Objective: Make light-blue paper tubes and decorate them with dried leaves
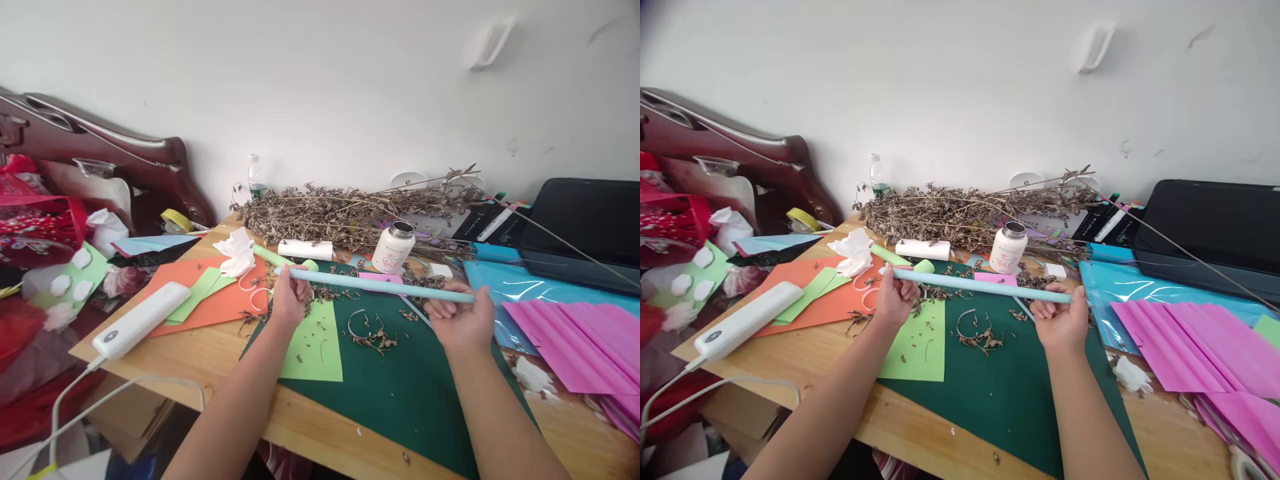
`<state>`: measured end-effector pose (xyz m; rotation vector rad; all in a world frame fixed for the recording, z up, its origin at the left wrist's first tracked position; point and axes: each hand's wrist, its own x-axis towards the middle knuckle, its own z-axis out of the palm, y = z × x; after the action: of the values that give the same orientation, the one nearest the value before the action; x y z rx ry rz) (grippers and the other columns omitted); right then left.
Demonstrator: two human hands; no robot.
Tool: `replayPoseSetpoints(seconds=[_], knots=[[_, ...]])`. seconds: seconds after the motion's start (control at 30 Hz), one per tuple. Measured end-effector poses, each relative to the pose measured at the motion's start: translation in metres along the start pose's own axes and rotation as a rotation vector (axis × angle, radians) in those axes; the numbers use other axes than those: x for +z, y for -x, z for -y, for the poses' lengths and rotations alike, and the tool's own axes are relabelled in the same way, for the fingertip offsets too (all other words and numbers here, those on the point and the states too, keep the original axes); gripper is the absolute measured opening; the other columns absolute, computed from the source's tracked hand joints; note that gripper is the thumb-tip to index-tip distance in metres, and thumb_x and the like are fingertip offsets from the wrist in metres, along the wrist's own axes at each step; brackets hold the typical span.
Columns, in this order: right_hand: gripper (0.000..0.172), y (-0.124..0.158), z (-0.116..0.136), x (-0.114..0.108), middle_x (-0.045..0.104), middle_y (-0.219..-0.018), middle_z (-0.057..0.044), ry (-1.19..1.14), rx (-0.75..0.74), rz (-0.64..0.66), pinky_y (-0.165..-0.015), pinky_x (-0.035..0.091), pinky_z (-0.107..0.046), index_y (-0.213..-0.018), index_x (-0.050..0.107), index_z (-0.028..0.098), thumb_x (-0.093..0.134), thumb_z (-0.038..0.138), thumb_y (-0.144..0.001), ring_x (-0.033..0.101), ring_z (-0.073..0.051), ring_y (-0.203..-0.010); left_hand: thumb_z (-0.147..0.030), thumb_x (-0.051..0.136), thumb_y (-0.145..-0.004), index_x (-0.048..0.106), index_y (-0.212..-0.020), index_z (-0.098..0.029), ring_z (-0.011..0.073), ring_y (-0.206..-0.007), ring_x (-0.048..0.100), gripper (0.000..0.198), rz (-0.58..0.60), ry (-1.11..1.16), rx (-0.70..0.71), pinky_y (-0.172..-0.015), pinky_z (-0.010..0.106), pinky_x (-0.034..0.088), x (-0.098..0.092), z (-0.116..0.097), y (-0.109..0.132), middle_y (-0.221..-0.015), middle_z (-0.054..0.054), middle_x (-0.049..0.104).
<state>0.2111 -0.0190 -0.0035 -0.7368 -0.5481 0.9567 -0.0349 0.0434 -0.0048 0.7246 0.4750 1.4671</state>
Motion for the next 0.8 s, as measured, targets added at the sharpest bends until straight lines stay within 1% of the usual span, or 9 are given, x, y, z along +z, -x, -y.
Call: replayPoseSetpoints(seconds=[0.13,0.23,0.33,0.4,0.47,0.53,0.63,0.7,0.8], knots=[[0.023,0.002,0.000,0.000,0.031,-0.030,0.006,-0.032,0.054,-0.035,-0.032,0.024,-0.016,-0.051,0.046,0.017,0.046,0.035,-0.066,0.028,-0.004,-0.028,-0.042,0.043,-0.073,0.052,-0.059,-0.014,0.0044,-0.030,0.027,0.033,-0.131,-0.106,0.056,-0.034,0.017,0.021,0.003,0.003,0.001,-0.032,-0.006,0.028],[0.020,0.004,0.000,-0.002,0.032,-0.032,0.006,-0.013,0.081,-0.014,-0.034,0.025,-0.016,-0.052,0.046,0.016,0.048,0.032,-0.064,0.031,-0.004,-0.031,-0.040,0.044,-0.072,0.049,-0.056,-0.014,0.0043,-0.030,0.028,0.030,-0.218,-0.116,0.029,-0.033,0.017,0.021,0.003,0.003,0.000,-0.032,-0.007,0.029],[0.016,0.004,-0.002,-0.002,0.034,-0.035,0.006,-0.004,0.105,0.016,-0.035,0.028,-0.017,-0.055,0.047,0.017,0.050,0.031,-0.062,0.034,-0.005,-0.033,-0.039,0.046,-0.070,0.048,-0.060,-0.014,0.0042,-0.031,0.031,0.027,-0.259,-0.108,0.009,-0.033,0.017,0.022,0.002,0.003,-0.002,-0.034,-0.007,0.032],[0.015,0.003,-0.003,-0.002,0.037,-0.038,0.007,0.030,0.097,-0.012,-0.035,0.030,-0.017,-0.061,0.048,0.017,0.051,0.032,-0.061,0.036,-0.006,-0.035,-0.039,0.048,-0.069,0.046,-0.066,-0.016,0.0044,-0.032,0.035,0.023,-0.279,-0.126,0.036,-0.034,0.016,0.026,0.000,0.003,-0.002,-0.037,-0.008,0.036],[0.017,0.002,-0.005,-0.002,0.040,-0.041,0.007,0.072,0.044,-0.071,-0.035,0.031,-0.017,-0.068,0.048,0.017,0.054,0.032,-0.060,0.038,-0.006,-0.036,-0.038,0.050,-0.068,0.043,-0.072,-0.017,0.0050,-0.035,0.040,0.022,-0.298,-0.174,0.081,-0.038,0.016,0.032,-0.001,0.003,-0.003,-0.040,-0.008,0.042],[0.023,0.000,-0.006,-0.003,0.044,-0.044,0.008,0.104,-0.068,-0.138,-0.035,0.033,-0.018,-0.076,0.046,0.020,0.058,0.030,-0.059,0.040,-0.006,-0.035,-0.036,0.051,-0.068,0.038,-0.075,-0.019,0.0058,-0.037,0.044,0.023,-0.312,-0.231,0.116,-0.041,0.017,0.036,-0.003,0.004,-0.003,-0.043,-0.008,0.046],[0.036,-0.002,-0.006,-0.004,0.047,-0.049,0.011,0.126,-0.240,-0.225,-0.037,0.038,-0.020,-0.085,0.040,0.024,0.061,0.025,-0.057,0.041,-0.006,-0.034,-0.032,0.053,-0.067,0.032,-0.078,-0.020,0.0070,-0.039,0.048,0.027,-0.320,-0.278,0.144,-0.043,0.018,0.039,-0.005,0.005,-0.005,-0.046,-0.008,0.050],[0.042,-0.002,-0.005,-0.004,0.048,-0.052,0.013,0.135,-0.287,-0.269,-0.038,0.041,-0.022,-0.088,0.036,0.026,0.062,0.023,-0.056,0.041,-0.005,-0.033,-0.031,0.055,-0.066,0.029,-0.079,-0.021,0.0074,-0.040,0.049,0.030,-0.308,-0.293,0.164,-0.044,0.019,0.040,-0.006,0.006,-0.005,-0.048,-0.008,0.052],[0.044,-0.001,-0.001,-0.004,0.047,-0.053,0.014,0.160,-0.330,-0.332,-0.041,0.044,-0.022,-0.090,0.032,0.027,0.061,0.022,-0.058,0.039,-0.003,-0.032,-0.030,0.056,-0.065,0.031,-0.075,-0.020,0.0066,-0.039,0.048,0.029,-0.254,-0.306,0.168,-0.045,0.019,0.041,-0.007,0.006,-0.005,-0.047,-0.008,0.051]])
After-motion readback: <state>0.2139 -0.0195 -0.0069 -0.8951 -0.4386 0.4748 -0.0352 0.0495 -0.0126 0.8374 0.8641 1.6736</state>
